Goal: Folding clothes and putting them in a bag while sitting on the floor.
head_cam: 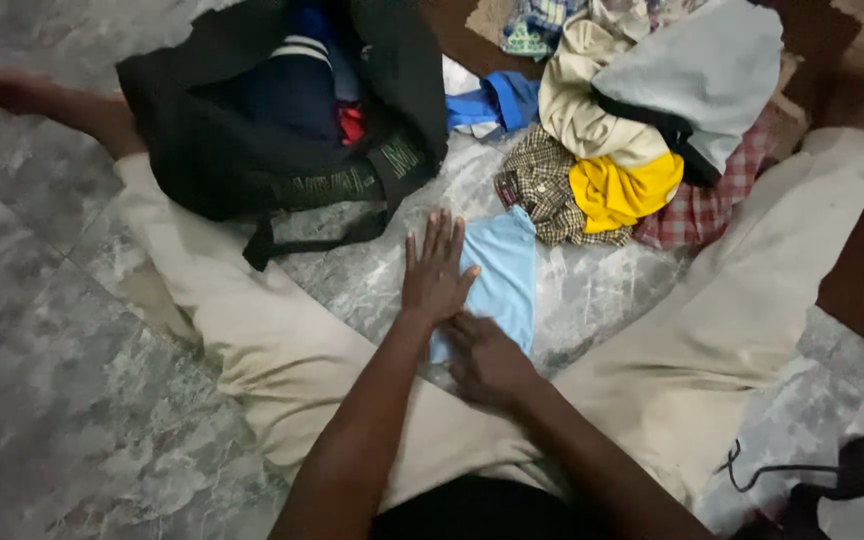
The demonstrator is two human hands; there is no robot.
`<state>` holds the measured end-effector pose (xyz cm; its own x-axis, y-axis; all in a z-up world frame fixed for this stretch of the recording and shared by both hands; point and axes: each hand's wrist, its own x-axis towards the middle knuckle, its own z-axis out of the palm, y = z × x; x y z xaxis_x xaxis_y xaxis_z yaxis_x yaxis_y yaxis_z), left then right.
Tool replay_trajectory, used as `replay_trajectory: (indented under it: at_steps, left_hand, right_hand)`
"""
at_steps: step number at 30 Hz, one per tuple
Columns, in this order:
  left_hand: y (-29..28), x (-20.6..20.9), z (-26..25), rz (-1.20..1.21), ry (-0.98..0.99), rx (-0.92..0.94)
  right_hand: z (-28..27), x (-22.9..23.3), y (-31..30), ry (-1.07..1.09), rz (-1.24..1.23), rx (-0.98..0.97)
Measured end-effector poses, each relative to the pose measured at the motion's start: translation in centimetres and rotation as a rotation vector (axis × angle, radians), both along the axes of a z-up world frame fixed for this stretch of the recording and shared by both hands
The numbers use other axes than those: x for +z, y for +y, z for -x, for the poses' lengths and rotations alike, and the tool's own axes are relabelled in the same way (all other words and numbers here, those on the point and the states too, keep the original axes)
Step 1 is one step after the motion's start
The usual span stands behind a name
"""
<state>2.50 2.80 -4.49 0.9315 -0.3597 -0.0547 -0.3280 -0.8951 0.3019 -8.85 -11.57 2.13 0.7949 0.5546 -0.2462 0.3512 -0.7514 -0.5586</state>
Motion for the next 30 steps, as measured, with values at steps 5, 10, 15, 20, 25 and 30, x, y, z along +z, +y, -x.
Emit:
replay_trajectory:
  at_steps: [5,10,15,20,25,30]
  left_hand:
    - [-0.2,0.8,1.8,-0.086,0.025,-0.060]
    - [0.8,0.0,2.6,-0.074,-0.014,-0.015]
    - [2.2,0.9,3.3,-0.031,-0.042,0.140]
    - [1.6,2.5,1.1,-0.097,0.067,0.201]
    - [-0.6,1.7,-1.0,-0.042,0.020,-0.083]
    - [-1.2,1.3,-2.0,0.000,0.040,-0.098]
  right_hand:
    - [2.6,-0.9,-0.8,-0.020,0.187,0.031]
    - [3.5,-1.8,0.2,-0.012,-0.008,0.171]
    - [2.8,-1.5,0.6,-0.022,-0.040,0.214]
    - [2.2,0.0,0.0,0.008,0.024,0.213]
    - [2.8,1.3,0.0,0.137,0.150,0.157]
    - [3.3,1.2,-0.1,0.070,0.140,0.130]
